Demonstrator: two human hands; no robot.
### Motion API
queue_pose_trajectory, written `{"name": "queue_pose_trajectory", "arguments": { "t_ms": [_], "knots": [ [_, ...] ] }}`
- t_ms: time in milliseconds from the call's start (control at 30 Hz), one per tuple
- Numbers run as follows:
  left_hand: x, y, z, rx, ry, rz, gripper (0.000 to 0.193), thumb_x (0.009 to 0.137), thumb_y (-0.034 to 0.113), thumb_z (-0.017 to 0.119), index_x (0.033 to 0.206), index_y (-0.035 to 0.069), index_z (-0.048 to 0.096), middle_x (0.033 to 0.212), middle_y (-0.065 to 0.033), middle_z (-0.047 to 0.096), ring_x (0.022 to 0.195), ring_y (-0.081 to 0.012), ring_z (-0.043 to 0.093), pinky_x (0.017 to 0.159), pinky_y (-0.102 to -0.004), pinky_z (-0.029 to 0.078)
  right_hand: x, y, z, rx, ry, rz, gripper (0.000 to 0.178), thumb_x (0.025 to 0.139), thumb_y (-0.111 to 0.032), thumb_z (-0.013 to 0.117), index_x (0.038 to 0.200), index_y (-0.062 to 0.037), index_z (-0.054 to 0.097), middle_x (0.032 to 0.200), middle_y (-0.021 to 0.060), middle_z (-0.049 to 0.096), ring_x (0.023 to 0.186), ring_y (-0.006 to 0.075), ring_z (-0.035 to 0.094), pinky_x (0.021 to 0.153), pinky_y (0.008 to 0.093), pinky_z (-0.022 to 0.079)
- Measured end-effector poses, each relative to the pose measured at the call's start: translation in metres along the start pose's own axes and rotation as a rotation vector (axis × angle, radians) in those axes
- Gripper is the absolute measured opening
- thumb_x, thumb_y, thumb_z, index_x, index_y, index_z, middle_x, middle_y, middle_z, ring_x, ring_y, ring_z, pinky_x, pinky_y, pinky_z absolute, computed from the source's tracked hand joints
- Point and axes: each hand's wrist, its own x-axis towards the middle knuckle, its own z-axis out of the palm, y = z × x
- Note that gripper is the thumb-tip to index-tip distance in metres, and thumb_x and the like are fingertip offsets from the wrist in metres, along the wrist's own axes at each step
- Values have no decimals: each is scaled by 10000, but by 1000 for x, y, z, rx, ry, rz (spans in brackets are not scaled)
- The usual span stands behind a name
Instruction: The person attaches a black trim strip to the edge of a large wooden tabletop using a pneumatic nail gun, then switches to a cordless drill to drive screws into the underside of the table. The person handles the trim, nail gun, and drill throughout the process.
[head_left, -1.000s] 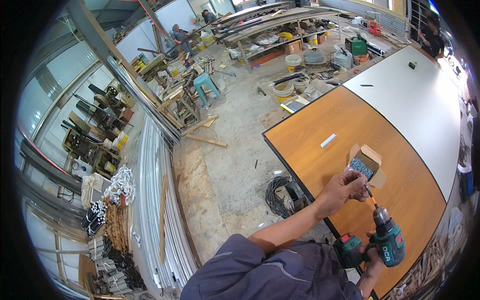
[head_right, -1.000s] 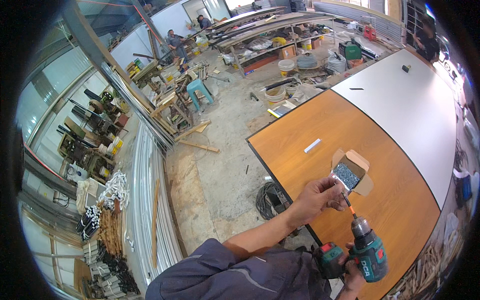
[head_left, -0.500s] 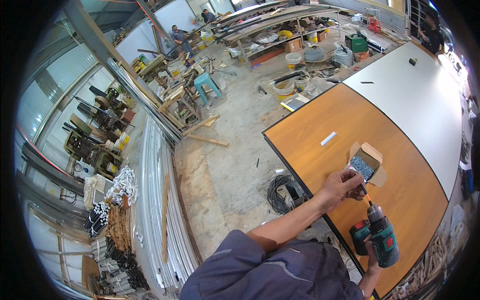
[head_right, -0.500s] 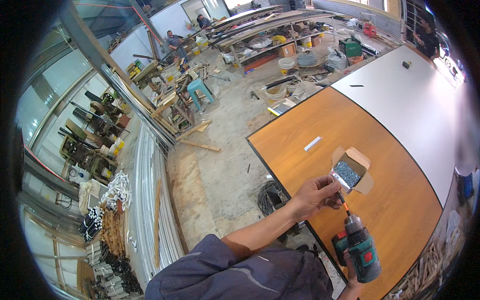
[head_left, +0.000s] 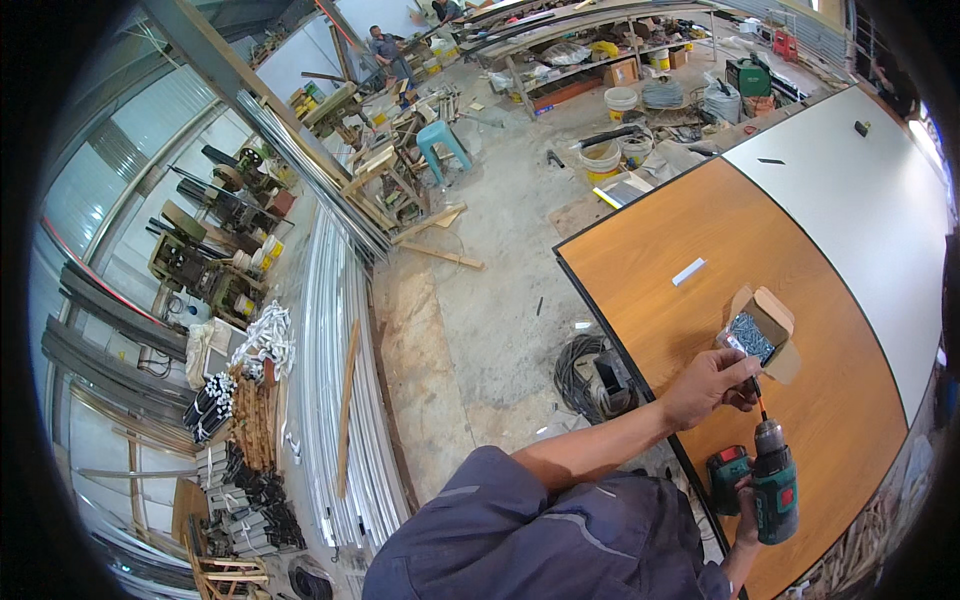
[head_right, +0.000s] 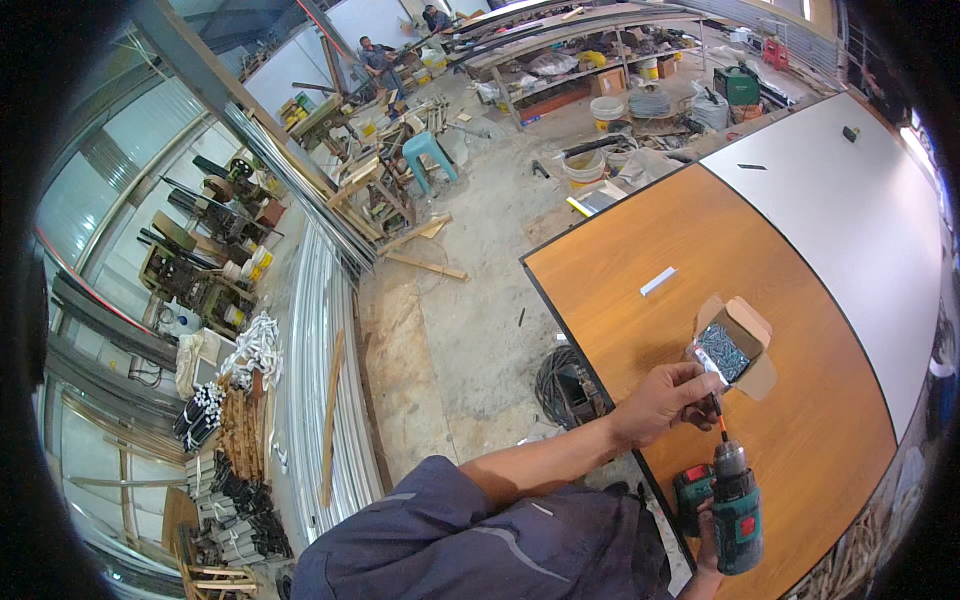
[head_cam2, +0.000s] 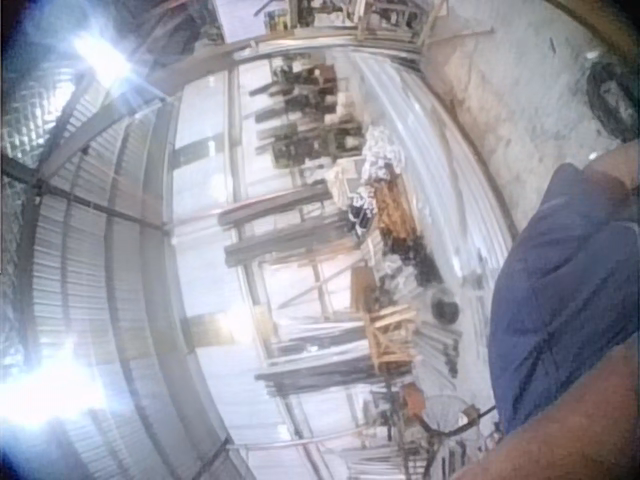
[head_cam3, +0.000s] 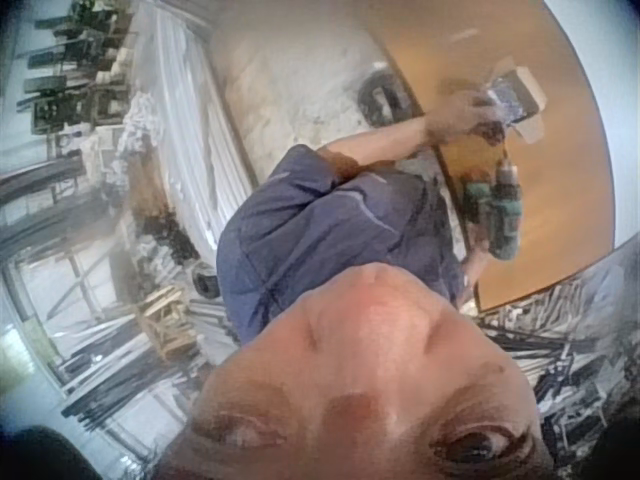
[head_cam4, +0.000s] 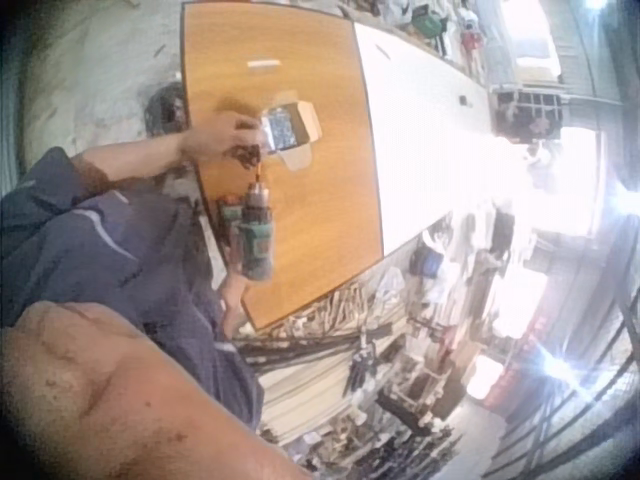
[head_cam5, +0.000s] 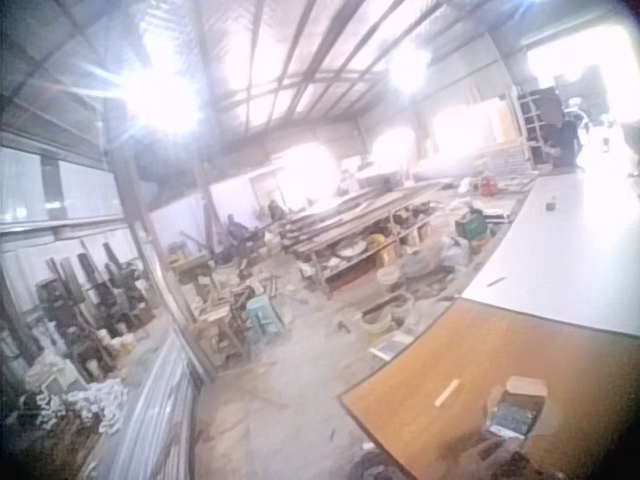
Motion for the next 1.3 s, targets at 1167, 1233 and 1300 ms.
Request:
{"name": "queue_pose_trajectory", "arguments": {
  "t_ms": [1167,1233,1300],
  "knots": [
    [103,61,-158,1514,580,420,286,862,269,701,924,-11,708,885,-180,695,831,-308,666,734,-394,512,-1,-29,0,331,-58,193,254,861,-15,715,1104,-58,656,995,30,701,929,168,661,840,328,537],
    [128,52,-176,1672,589,413,289,849,283,709,912,1,713,885,-187,693,833,-326,667,729,-398,512,-1,-30,-1,304,-52,212,253,857,-8,711,1098,-59,655,983,27,698,917,169,661,840,325,536],
    [144,47,-198,1788,579,378,294,836,300,719,910,16,721,881,-189,693,800,-340,669,702,-403,514,-4,-21,1,288,-47,203,272,843,-7,725,1100,-61,655,983,28,699,921,169,660,845,325,535]
  ]
}}
